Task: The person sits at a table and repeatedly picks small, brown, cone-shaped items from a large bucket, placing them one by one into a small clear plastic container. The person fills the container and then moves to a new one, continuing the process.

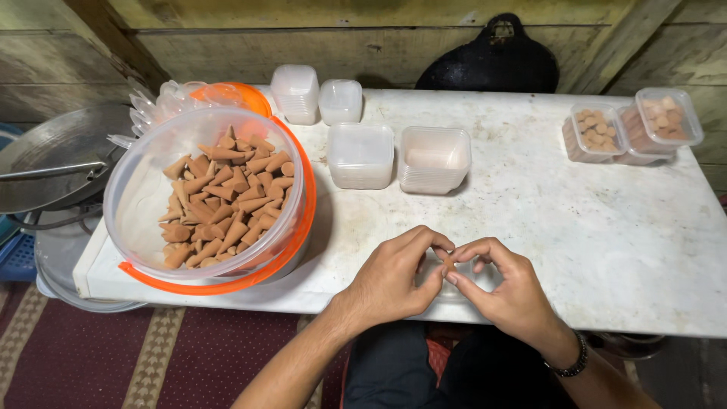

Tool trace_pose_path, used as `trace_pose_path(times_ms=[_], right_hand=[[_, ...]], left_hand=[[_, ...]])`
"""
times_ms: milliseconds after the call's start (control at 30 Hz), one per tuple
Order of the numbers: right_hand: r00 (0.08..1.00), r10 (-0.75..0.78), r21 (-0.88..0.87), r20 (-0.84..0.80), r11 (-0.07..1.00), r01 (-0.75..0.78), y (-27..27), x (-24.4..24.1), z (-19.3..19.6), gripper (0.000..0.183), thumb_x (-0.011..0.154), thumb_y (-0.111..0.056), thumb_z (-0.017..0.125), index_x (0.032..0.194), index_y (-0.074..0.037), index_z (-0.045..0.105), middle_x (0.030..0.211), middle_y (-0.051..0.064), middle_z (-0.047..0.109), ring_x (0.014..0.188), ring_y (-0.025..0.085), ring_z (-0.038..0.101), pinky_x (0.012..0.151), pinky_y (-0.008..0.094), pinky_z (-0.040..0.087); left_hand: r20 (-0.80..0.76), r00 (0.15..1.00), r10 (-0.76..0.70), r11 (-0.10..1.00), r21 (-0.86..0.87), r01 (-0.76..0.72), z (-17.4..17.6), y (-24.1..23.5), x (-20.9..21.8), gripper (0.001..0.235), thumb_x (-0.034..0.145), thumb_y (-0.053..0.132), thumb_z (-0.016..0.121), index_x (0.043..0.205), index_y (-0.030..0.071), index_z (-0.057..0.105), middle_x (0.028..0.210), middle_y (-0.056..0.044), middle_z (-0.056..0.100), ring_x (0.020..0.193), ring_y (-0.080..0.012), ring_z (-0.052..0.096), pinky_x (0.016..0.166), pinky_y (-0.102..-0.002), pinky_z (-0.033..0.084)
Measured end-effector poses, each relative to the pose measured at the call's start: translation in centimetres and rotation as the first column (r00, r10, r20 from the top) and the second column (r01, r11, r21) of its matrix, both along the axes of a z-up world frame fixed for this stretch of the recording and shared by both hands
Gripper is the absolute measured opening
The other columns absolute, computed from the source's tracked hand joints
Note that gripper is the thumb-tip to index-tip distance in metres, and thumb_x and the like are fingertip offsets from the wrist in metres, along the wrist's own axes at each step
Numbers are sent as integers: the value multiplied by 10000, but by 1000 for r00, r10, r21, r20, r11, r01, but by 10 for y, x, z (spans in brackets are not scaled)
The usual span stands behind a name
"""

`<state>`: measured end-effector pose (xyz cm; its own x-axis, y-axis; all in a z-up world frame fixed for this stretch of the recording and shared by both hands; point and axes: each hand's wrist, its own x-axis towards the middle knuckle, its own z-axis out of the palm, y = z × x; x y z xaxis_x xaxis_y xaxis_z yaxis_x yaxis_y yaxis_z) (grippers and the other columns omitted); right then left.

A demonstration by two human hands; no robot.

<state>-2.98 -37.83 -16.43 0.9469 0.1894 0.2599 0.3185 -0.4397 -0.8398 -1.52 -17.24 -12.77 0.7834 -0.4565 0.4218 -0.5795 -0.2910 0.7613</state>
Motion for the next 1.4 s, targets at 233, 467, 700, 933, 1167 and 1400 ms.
trace_pose_path(times_ms=[233,467,700,933,1167,1400], right_hand=[[993,115,-103,25,988,-112,3,10,7,230,820,-122,756,1049,-109,765,965,9,774,866,127,669,711,244,509],[979,187,-243,-80,949,-201,7,26,6,159,779,-31,746,936,-51,758,913,124,790,903,301,698,740,390,538],[956,268,-624,-118,729,-281,15,40,-2,106,851,-107,688,940,-96,743,878,59,739,922,225,653,822,347,485],[936,321,-793,-147,527,-305,23,48,-8,129,922,-177,621,975,-114,720,842,-1,547,877,161,520,805,310,424],[932,321,-831,-170,462,-310,27,52,-14,117,923,-186,618,949,-117,709,828,-12,461,856,156,487,789,319,404],[926,338,-843,-167,439,-312,29,55,-20,100,922,-177,615,916,-112,690,831,-6,449,854,166,484,778,328,399]], left_hand=[[8,1000,4,996,88,-5,-35,24,5,695,822,450,726,1360,73,497,1237,-101,590,1148,-271,555,983,-404,431],[-100,995,26,983,183,-7,-65,40,3,1149,580,406,930,1498,2,370,1343,-186,516,1248,-341,441,1047,-452,303],[-151,987,55,941,339,-1,-65,37,2,1058,660,278,888,1511,-35,342,1303,-193,580,1256,-317,475,1073,-444,273],[-146,986,76,945,325,-25,-76,35,4,999,694,222,837,1521,-27,334,1237,-195,629,1224,-299,505,1064,-439,271],[-144,986,89,945,326,-38,-74,35,4,978,692,212,818,1517,-20,347,1217,-195,661,1206,-288,528,1062,-432,276],[-146,985,94,947,318,-43,-73,35,4,989,681,209,833,1517,-17,353,1219,-195,667,1198,-286,535,1059,-424,282]])
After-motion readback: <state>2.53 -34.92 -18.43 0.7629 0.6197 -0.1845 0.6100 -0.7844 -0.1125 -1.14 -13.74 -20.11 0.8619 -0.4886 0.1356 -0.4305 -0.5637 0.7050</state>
